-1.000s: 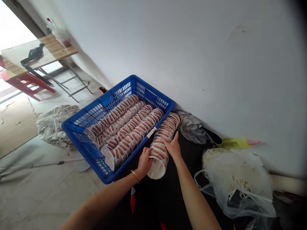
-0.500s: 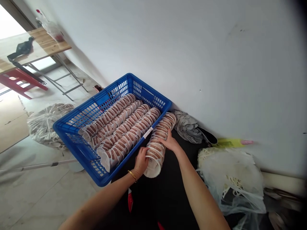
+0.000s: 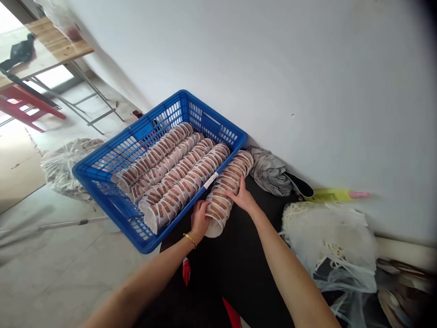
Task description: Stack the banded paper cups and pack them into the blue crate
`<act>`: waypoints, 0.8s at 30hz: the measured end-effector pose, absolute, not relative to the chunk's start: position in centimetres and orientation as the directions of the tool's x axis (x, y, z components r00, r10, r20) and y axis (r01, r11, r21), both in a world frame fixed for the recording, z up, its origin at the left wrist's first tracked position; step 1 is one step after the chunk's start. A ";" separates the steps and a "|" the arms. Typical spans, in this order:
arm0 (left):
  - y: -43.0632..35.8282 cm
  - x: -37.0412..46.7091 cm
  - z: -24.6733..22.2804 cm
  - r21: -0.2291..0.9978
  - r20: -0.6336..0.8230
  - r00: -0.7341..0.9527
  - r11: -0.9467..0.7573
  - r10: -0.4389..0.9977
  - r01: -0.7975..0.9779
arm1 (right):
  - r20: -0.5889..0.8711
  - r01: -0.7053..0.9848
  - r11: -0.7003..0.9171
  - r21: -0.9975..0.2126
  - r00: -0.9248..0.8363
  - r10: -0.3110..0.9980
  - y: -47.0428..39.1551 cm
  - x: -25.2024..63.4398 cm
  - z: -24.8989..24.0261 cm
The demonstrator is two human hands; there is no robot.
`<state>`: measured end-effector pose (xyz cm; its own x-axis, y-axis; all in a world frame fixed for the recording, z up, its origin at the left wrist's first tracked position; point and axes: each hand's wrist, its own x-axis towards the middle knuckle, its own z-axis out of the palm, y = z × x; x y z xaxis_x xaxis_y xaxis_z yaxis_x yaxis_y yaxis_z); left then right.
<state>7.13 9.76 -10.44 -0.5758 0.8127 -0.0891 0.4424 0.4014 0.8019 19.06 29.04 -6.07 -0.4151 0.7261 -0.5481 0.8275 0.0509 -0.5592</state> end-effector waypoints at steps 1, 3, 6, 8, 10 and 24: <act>9.8 7.2 -10.6 0.797 -0.091 -0.582 0.409 0.808 0.444 | -0.552 0.824 0.047 -0.565 -0.420 0.720 29.1 19.2 -6.2; 9.8 7.2 -10.8 0.788 -0.092 -0.586 0.419 0.805 0.452 | -0.560 0.816 0.042 -0.577 -0.432 0.707 29.1 19.6 -6.4; 9.8 7.2 -11.0 0.779 -0.089 -0.585 0.422 0.806 0.463 | -0.524 0.754 0.031 -0.656 -0.485 0.701 27.8 20.7 -7.1; 9.7 7.1 -11.0 0.778 -0.087 -0.581 0.420 0.809 0.468 | -0.430 0.667 0.029 -0.745 -0.512 0.744 25.9 21.6 -7.7; 9.7 7.1 -11.1 0.780 -0.088 -0.576 0.416 0.813 0.467 | -0.277 0.600 0.084 -0.796 -0.484 0.830 23.2 22.3 -8.1; 9.8 6.9 -11.2 0.817 -0.080 -0.585 0.389 0.807 0.426 | 0.129 0.689 0.554 -0.467 -0.567 0.814 13.9 21.9 -5.9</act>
